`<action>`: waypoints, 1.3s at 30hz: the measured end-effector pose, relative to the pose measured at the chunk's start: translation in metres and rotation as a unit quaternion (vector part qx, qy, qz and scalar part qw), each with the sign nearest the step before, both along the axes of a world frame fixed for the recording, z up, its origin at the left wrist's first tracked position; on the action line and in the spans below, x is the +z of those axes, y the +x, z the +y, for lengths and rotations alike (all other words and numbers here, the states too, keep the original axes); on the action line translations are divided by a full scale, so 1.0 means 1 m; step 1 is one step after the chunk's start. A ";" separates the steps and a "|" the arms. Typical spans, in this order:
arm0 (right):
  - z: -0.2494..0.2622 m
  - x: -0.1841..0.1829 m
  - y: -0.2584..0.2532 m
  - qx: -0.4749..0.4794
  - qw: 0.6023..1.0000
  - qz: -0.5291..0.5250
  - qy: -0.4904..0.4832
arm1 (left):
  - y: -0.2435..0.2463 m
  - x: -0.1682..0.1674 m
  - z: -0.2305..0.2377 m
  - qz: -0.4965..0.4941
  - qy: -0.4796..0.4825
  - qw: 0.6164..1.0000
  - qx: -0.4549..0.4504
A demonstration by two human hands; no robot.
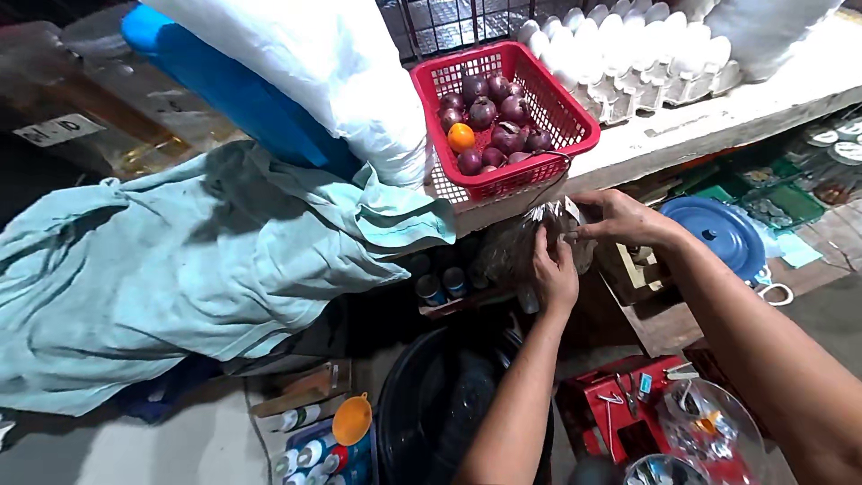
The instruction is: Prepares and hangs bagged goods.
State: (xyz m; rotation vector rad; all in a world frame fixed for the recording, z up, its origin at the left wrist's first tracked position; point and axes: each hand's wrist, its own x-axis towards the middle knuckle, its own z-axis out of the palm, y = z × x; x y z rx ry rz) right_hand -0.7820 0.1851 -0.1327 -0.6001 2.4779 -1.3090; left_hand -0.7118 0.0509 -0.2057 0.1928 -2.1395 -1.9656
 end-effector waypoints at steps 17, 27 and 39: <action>0.003 -0.006 0.008 -0.041 0.998 -0.007 -0.055 | 0.006 -0.007 0.009 0.074 0.030 0.995 0.065; -0.001 -0.004 0.005 -0.044 0.999 -0.011 -0.026 | 0.016 -0.001 0.017 0.027 0.035 0.999 -0.013; -0.009 0.002 0.001 -0.064 0.997 0.010 0.045 | 0.012 -0.002 0.008 0.010 0.015 1.000 -0.002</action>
